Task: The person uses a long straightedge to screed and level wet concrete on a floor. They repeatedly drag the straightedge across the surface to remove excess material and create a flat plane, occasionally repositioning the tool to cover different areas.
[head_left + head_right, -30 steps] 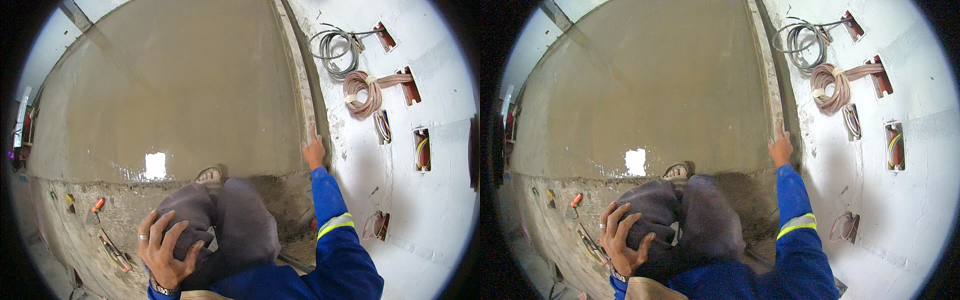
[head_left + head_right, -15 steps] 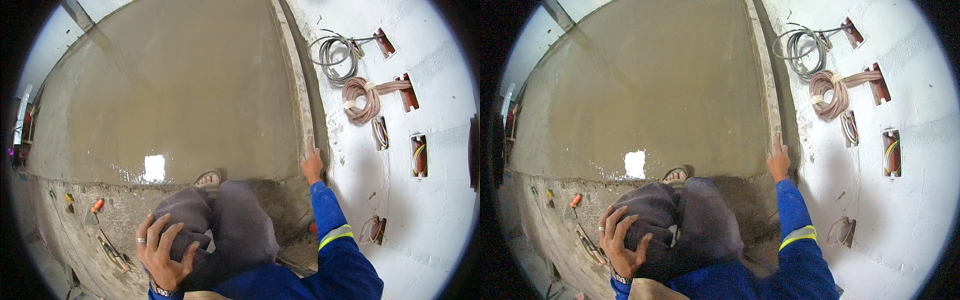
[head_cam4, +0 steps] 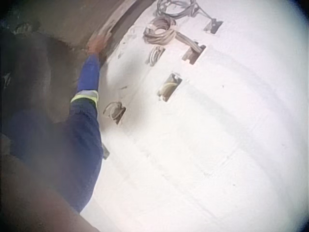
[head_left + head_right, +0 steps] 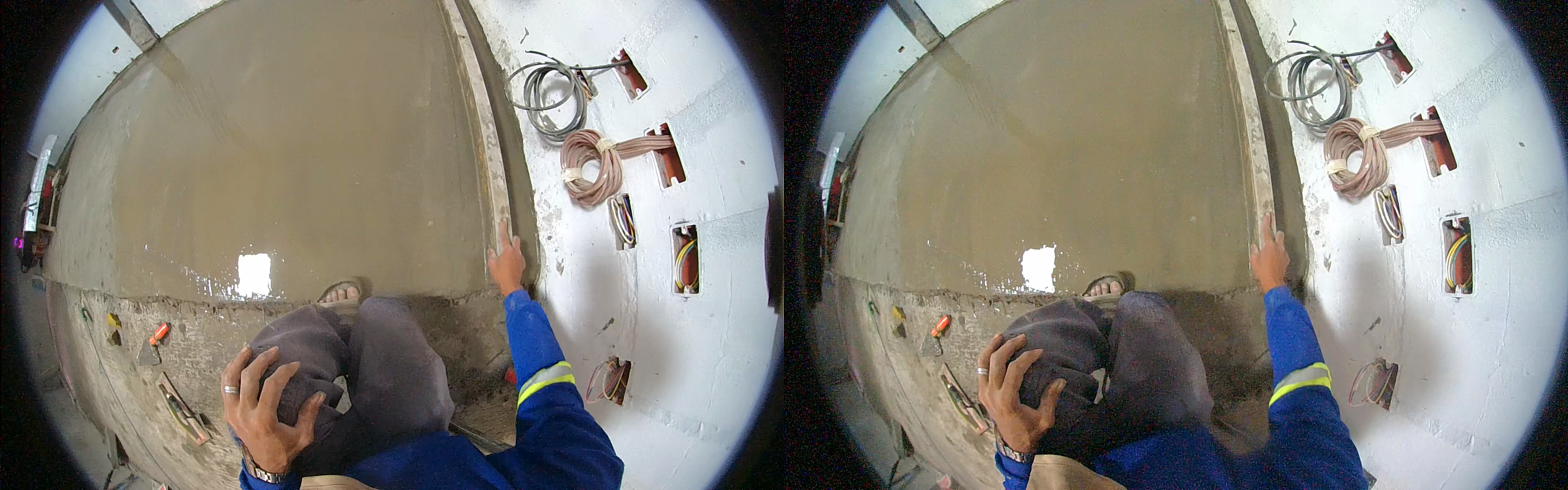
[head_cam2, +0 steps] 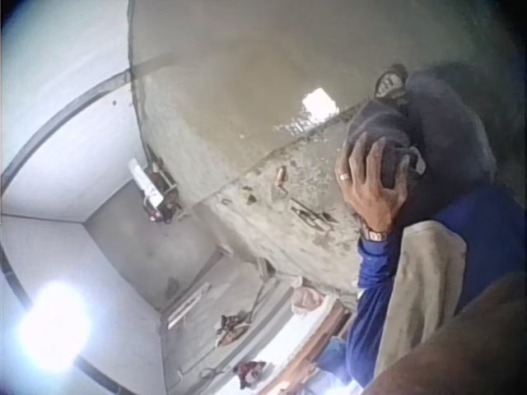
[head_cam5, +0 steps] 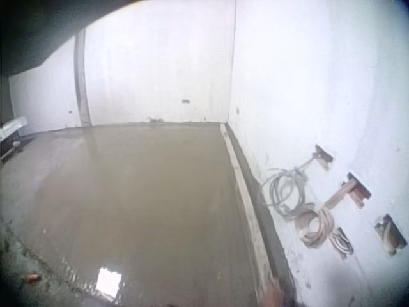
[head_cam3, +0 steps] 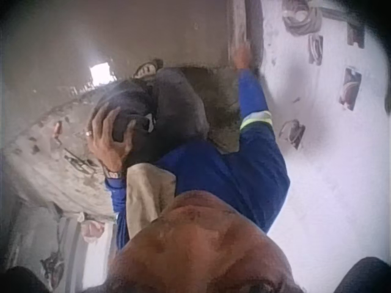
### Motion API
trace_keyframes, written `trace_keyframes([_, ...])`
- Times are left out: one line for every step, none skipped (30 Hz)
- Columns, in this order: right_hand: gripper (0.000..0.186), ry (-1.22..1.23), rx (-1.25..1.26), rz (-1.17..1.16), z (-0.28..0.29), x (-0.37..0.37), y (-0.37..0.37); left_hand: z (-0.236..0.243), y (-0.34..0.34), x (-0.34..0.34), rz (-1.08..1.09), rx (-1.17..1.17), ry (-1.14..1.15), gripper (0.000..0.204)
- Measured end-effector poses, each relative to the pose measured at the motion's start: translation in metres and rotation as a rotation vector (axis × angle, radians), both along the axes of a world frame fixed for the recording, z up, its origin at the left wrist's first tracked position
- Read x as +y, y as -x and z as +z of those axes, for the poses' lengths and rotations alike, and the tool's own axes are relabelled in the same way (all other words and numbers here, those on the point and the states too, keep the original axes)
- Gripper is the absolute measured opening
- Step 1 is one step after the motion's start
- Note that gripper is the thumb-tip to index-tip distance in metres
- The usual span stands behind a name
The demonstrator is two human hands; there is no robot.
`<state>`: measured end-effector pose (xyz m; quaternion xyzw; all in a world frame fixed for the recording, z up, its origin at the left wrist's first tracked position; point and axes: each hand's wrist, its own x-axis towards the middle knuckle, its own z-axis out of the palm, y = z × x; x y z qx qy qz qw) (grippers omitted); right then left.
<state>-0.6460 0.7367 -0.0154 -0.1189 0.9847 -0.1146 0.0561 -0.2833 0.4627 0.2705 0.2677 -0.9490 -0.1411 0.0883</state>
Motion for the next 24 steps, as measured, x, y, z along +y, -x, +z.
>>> trace_keyframes([0.093,0.003,0.036,0.009,0.0,-0.002,0.005,-0.001,0.002,0.001,-0.015,0.009,0.002,0.044])
trace_keyframes([0.093,0.007,0.069,0.018,-0.002,-0.005,0.01,0.0,0.003,0.001,-0.031,0.016,0.005,0.044])
trace_keyframes([0.094,0.01,0.104,0.026,-0.003,-0.006,0.012,0.0,0.004,0.0,-0.047,0.024,0.007,0.044])
trace_keyframes([0.094,0.002,0.082,0.021,-0.004,-0.001,0.003,-0.001,0.003,0.001,-0.055,0.024,0.007,0.044])
trace_keyframes([0.093,0.0,0.06,0.028,-0.007,0.001,-0.008,-0.002,0.0,-0.001,-0.05,0.023,0.014,0.044])
trace_keyframes([0.093,-0.005,0.047,0.033,-0.004,0.002,-0.011,-0.002,0.0,-0.002,-0.048,0.031,0.018,0.044])
trace_keyframes([0.093,-0.009,0.013,0.025,-0.002,0.0,-0.01,0.0,0.0,-0.003,-0.029,0.031,0.013,0.044])
trace_keyframes([0.093,-0.015,-0.025,0.014,0.006,-0.004,-0.014,0.0,0.0,-0.003,-0.014,0.028,0.007,0.044])
trace_keyframes([0.093,-0.02,-0.063,0.004,0.011,-0.007,-0.015,0.0,0.0,-0.003,0.002,0.024,0.001,0.043])
trace_keyframes([0.094,-0.011,-0.009,0.025,0.006,-0.011,-0.005,0.0,0.001,-0.003,-0.001,0.03,0.005,0.043])
trace_keyframes([0.094,-0.009,0.049,0.026,0.003,-0.007,0.01,0.001,0.005,-0.001,-0.024,0.039,0.001,0.043])
trace_keyframes([0.095,-0.003,0.058,0.027,-0.002,-0.004,0.009,0.0,0.005,0.0,-0.035,0.036,0.0,0.043])
trace_keyframes([0.095,0.001,0.064,0.025,-0.007,0.0,0.006,-0.002,0.003,0.002,-0.051,0.032,-0.001,0.042])
trace_keyframes([0.096,0.015,0.04,0.024,-0.005,-0.004,0.006,-0.002,0.003,0.001,-0.054,0.032,0.006,0.042])
trace_keyframes([0.097,0.028,0.016,0.021,-0.002,-0.008,0.004,-0.002,0.002,0.001,-0.058,0.032,0.013,0.042])
trace_keyframes([0.096,0.028,-0.001,0.026,-0.003,-0.008,-0.005,-0.001,0.0,-0.001,-0.038,0.032,0.008,0.042])
trace_keyframes([0.095,0.024,-0.014,0.036,-0.002,-0.004,-0.017,0.0,-0.001,-0.002,-0.014,0.034,0.0,0.042])
trace_keyframes([0.095,0.02,-0.022,0.04,-0.001,0.0,-0.021,0.001,-0.001,-0.002,0.005,0.042,-0.009,0.042])
trace_keyframes([0.095,0.006,0.002,0.049,0.0,-0.001,-0.016,0.002,-0.002,-0.003,0.019,0.043,-0.006,0.042])
trace_keyframes([0.095,-0.008,0.021,0.05,-0.001,-0.001,-0.015,0.0,-0.002,-0.004,0.024,0.039,-0.003,0.042])
trace_keyframes([0.095,-0.021,0.04,0.05,-0.002,-0.001,-0.013,0.0,-0.002,-0.004,0.029,0.034,0.0,0.043])
trace_keyframes([0.095,-0.004,0.033,0.049,-0.003,-0.003,-0.004,0.0,0.0,-0.003,0.015,0.033,0.0,0.043])
trace_keyframes([0.096,0.012,0.02,0.043,0.001,-0.008,0.007,0.001,0.002,-0.002,-0.004,0.027,-0.001,0.043])
trace_keyframes([0.096,0.031,0.008,0.041,0.001,-0.012,0.011,0.002,0.002,-0.002,-0.019,0.022,0.001,0.043])
